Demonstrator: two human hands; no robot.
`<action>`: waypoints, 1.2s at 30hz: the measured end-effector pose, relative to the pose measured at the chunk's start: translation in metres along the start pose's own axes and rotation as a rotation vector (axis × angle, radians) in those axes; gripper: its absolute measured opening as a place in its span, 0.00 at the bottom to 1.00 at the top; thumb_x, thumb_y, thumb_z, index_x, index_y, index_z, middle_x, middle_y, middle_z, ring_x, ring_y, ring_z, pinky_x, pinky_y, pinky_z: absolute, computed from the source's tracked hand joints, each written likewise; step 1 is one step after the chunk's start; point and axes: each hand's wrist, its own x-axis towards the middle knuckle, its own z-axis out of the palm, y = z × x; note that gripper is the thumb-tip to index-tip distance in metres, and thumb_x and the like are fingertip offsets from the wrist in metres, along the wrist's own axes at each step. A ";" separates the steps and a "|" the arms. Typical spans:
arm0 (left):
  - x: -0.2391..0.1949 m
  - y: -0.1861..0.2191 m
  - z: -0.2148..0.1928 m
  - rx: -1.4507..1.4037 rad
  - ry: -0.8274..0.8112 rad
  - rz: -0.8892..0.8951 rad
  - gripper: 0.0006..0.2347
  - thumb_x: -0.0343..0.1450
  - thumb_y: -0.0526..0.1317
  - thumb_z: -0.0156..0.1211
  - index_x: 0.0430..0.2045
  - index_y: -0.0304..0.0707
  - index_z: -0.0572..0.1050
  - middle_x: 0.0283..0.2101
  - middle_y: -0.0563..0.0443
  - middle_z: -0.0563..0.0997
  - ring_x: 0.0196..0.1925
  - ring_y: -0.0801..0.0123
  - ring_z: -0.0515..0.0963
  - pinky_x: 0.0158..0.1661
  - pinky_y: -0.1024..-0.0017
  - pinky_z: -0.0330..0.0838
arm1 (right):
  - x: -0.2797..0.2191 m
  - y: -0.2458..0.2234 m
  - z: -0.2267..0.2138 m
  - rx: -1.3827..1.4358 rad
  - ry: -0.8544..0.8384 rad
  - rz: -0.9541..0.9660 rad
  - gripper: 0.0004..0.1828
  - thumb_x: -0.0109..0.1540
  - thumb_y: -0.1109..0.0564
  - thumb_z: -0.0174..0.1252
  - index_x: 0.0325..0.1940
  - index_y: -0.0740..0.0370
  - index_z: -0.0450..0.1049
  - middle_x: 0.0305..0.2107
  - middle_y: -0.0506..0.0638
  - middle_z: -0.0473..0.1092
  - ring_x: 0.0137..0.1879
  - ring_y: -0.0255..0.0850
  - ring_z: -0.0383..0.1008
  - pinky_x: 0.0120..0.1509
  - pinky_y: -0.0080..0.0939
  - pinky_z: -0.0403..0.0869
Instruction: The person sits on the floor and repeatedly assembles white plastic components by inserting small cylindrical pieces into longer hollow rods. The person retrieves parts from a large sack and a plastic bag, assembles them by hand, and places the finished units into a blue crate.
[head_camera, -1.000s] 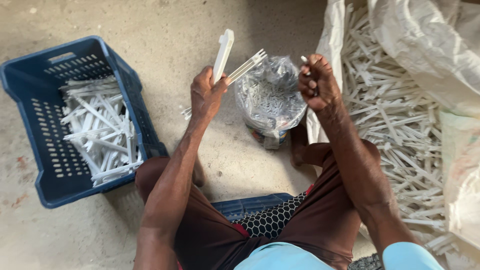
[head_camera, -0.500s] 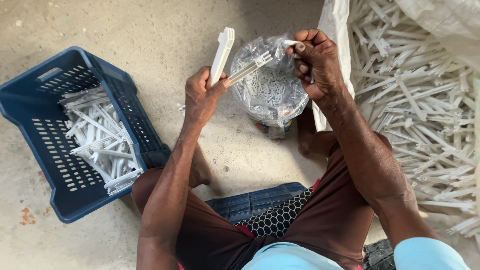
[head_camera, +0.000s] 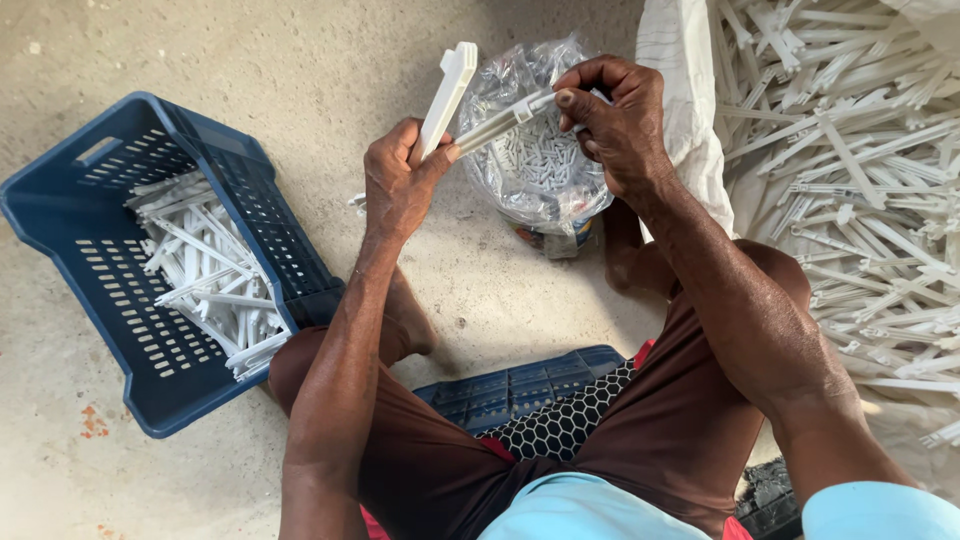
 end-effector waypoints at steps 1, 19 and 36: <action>0.000 -0.001 0.001 -0.003 -0.009 0.028 0.07 0.73 0.36 0.69 0.35 0.32 0.78 0.30 0.52 0.80 0.30 0.80 0.78 0.29 0.78 0.75 | 0.000 0.000 -0.001 -0.013 0.007 -0.005 0.08 0.67 0.60 0.67 0.45 0.68 0.76 0.28 0.52 0.75 0.28 0.28 0.74 0.21 0.28 0.63; 0.002 -0.006 0.006 0.077 -0.029 0.022 0.08 0.72 0.40 0.69 0.34 0.33 0.79 0.28 0.49 0.81 0.27 0.77 0.79 0.27 0.74 0.75 | 0.003 0.004 -0.001 0.018 0.005 0.106 0.06 0.67 0.64 0.66 0.43 0.69 0.75 0.28 0.54 0.75 0.22 0.27 0.66 0.20 0.26 0.59; 0.001 -0.009 0.005 0.064 -0.056 0.064 0.08 0.73 0.41 0.69 0.35 0.36 0.79 0.31 0.51 0.83 0.32 0.76 0.84 0.31 0.73 0.81 | 0.006 -0.004 -0.009 -0.050 -0.058 0.125 0.05 0.67 0.66 0.67 0.39 0.66 0.76 0.27 0.53 0.75 0.22 0.27 0.67 0.20 0.27 0.61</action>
